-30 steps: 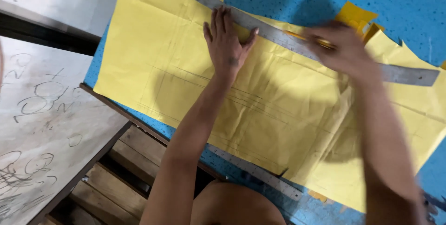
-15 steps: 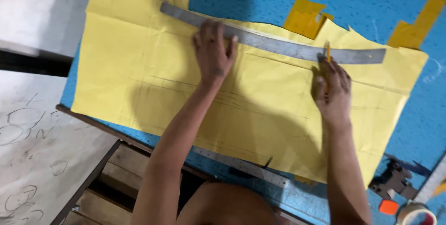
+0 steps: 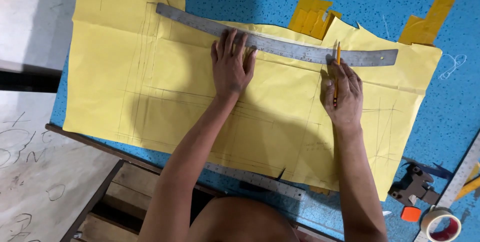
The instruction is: The person measures and marks a large piece of yellow fabric using a ruler and a pencil. They draw straight lines and curved patterns on the fabric, which is laid out on a table. The person repositions the fabric and ruler multiple times to complete the markings.
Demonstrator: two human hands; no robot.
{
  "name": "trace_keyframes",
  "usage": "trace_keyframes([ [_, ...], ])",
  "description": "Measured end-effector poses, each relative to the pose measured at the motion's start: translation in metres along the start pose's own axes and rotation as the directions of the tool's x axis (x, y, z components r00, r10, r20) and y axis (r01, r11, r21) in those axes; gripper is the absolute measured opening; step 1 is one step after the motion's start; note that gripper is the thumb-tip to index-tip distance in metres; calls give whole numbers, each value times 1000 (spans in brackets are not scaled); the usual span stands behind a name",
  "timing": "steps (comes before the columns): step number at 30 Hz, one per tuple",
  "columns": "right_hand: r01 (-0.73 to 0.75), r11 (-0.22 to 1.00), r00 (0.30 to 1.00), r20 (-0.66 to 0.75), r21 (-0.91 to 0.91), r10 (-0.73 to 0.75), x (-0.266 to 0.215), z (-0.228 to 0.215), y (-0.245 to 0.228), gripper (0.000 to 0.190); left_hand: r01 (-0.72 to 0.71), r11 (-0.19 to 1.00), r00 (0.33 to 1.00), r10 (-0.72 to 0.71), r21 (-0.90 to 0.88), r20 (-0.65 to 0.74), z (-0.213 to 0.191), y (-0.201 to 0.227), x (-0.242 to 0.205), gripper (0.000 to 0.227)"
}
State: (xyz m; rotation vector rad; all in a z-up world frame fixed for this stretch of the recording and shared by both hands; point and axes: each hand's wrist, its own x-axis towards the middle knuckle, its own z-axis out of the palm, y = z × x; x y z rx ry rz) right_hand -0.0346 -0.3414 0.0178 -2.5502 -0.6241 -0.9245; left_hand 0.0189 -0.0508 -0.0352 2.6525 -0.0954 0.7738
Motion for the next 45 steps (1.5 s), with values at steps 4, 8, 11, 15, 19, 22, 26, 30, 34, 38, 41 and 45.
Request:
trace_keyframes([
  [4,3,1000,1000,-12,-18,-3,1,2,-1,35,18,1000,1000,-19,16,20,-1,2,0,45],
  [8,-4,1000,1000,-12,-17,4,0,2,0,36,15,999,1000,-16,37,27,0,2,0,46],
  [11,4,1000,1000,-24,-19,-4,2,2,-2,35,28,999,997,-29,24,73,-2,3,0,47],
  [15,-5,1000,1000,-17,8,6,3,0,-3,37,39,999,996,-40,7,83,-3,4,1,48],
  [19,13,1000,1000,-20,8,-13,-3,3,4,38,46,999,994,-47,15,97,-4,5,1,48],
  [22,15,1000,1000,-15,11,-15,-1,2,2,37,42,999,996,-43,9,81,-2,4,1,47],
  [26,11,1000,1000,-13,11,-10,-2,3,2,35,32,999,999,-32,6,43,0,3,0,46],
  [30,7,999,1000,-16,43,-6,3,1,1,36,14,999,1000,-14,31,-1,6,0,2,46],
  [34,-17,998,1000,-5,61,18,3,0,1,34,22,999,996,-19,39,-87,13,1,8,47],
  [38,-22,997,1000,-5,69,23,3,0,1,34,110,992,986,-101,67,-130,21,11,15,55],
  [41,-24,998,1000,1,66,24,3,0,1,32,141,989,982,-132,53,-135,24,12,16,57],
  [45,-22,997,1000,5,75,21,8,-2,3,33,152,987,980,-145,44,-135,16,16,19,57],
])
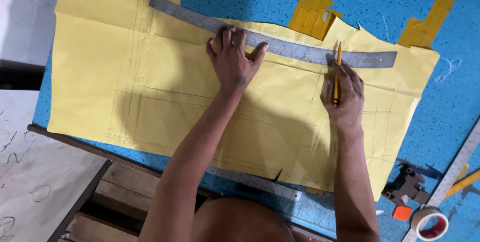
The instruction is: The person measures and marks a large piece of yellow fabric using a ruler and a pencil. They draw straight lines and curved patterns on the fabric, which is laid out on a table. The person repositions the fabric and ruler multiple times to complete the markings.
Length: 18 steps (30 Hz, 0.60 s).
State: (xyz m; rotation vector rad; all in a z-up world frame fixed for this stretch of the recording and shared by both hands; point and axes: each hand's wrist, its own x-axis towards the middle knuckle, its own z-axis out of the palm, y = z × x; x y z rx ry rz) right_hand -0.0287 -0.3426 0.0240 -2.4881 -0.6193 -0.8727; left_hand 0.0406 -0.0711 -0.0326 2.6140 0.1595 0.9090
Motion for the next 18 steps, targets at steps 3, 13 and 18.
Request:
trace_keyframes([
  [3,-62,991,998,30,119,59,19,0,-14,33,-9,1000,1000,9,-12,6,-6,1,-1,58],
  [13,-329,570,943,235,753,234,91,83,-45,22,-32,999,991,32,-3,-128,-3,3,2,61],
  [18,-421,545,905,300,725,301,99,90,-43,23,-37,999,990,34,-17,-134,-7,3,3,60],
])
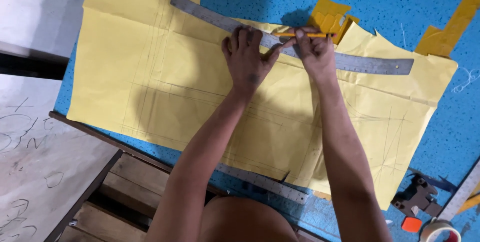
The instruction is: The person measures and marks a large piece of yellow fabric using a ruler and a pencil. They draw straight lines and curved patterns on the fabric, which is laid out on a table. The person repositions the fabric and ruler multiple times to complete the markings.
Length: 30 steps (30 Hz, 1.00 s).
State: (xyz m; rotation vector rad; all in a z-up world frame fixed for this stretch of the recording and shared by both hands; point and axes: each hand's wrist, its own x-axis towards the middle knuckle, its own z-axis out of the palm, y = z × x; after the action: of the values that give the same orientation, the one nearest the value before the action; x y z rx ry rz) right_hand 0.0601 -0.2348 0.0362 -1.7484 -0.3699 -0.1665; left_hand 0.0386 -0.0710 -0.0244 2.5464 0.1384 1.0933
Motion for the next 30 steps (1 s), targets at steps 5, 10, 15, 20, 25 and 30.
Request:
trace_keyframes([
  [5,-80,971,989,107,-226,106,-11,-53,5,19,-30,1000,989,29,0,145,-19,5,8,56],
  [10,243,415,961,277,-877,24,-41,-196,1,19,2,1000,987,-6,22,160,-13,3,8,53],
  [15,413,528,910,364,-742,-201,-60,-154,-19,29,55,998,967,-48,-24,249,-15,1,3,53],
  [20,309,286,942,252,-907,-221,-86,-125,7,32,6,988,888,65,-153,456,-42,-19,-7,55],
  [25,260,334,964,221,-906,-150,-97,-138,6,25,31,999,850,-6,-38,527,-89,-24,-32,71],
  [30,82,313,996,68,-946,-54,-134,-186,7,23,43,998,834,-55,34,549,-82,-28,-39,77],
])
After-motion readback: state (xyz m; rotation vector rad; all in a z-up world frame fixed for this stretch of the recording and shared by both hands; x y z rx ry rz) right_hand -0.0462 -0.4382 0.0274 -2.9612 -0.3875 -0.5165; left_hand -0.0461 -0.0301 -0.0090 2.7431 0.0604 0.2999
